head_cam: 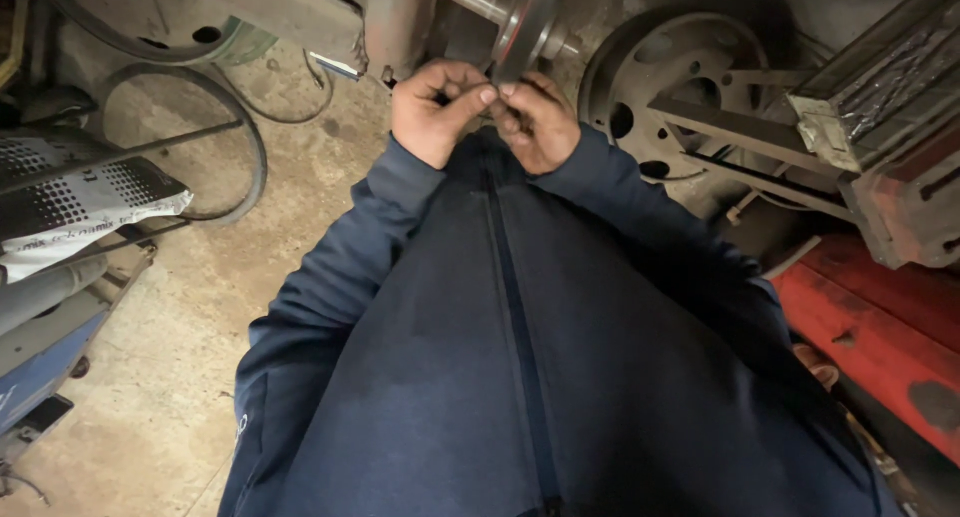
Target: Sorting and inspecting various small metal hardware components like nuts and bolts in a workshop environment.
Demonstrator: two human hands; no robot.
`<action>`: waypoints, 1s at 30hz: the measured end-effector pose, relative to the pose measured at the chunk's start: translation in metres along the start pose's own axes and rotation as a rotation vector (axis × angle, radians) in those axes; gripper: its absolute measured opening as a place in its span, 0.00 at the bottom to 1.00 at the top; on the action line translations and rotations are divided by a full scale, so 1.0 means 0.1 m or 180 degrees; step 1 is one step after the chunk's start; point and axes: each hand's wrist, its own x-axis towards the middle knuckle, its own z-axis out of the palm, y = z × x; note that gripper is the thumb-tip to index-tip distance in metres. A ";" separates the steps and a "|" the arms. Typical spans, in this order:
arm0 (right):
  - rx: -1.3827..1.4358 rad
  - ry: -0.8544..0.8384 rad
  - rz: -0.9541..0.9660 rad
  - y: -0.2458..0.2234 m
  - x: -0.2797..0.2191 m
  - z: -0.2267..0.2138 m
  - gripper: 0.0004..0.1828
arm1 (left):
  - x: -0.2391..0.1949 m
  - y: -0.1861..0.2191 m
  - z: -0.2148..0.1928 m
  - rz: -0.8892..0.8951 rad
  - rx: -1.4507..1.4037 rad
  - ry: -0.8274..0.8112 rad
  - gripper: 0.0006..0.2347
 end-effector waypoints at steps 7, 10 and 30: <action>0.0005 -0.0109 0.0320 -0.01 0.05 -0.13 0.07 | 0.03 0.21 -0.01 0.0313 0.0453 0.0013 0.04; -0.0018 -0.0130 0.0299 0.00 0.05 -0.18 0.07 | 0.06 0.25 0.00 0.0508 0.0641 -0.0032 0.04; 0.0011 -0.0142 -0.0181 0.15 0.02 -0.21 0.09 | -0.04 0.12 -0.03 -0.0153 -0.0090 -0.0307 0.04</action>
